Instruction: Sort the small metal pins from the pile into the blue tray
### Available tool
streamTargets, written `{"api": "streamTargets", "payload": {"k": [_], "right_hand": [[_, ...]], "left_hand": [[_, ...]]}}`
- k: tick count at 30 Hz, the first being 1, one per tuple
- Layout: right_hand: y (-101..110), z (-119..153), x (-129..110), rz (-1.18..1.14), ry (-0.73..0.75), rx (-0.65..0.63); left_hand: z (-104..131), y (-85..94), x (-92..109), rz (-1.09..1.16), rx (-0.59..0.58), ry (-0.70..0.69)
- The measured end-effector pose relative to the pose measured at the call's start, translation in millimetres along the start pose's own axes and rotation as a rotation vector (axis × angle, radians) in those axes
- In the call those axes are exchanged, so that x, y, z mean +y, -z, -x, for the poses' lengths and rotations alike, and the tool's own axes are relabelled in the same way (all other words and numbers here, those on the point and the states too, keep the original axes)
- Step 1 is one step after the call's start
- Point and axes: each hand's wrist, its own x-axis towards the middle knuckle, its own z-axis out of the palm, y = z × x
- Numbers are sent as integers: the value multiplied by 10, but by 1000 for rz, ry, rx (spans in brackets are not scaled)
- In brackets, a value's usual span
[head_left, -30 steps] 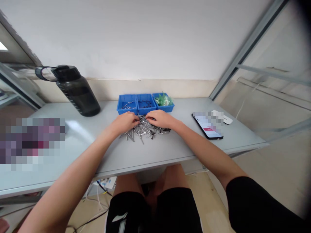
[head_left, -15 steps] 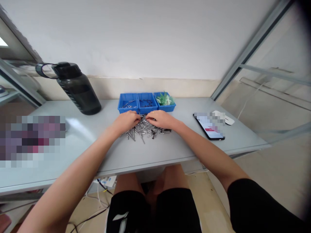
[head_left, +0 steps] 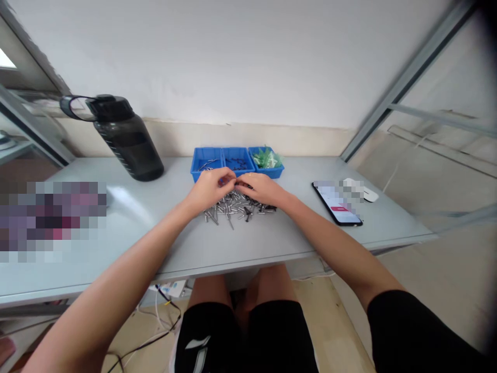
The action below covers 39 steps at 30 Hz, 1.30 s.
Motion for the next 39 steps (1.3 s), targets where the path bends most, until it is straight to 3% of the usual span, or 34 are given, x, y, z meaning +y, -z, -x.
{"api": "streamTargets", "payload": {"k": [4,9,28,39], "right_hand": [[50,-4,-19,41,-17,1],[89,5,-23,35,-15,16],[131,32,-16,6,-17,98],[136,34,-21,-5,-53,107]], "left_hand": [[-7,-9,5,66,53,41],[-27,11,-87,88,6,89],[-19,-80,-108,100,-59,36],[-25,-91,-104,320,-59,97]]}}
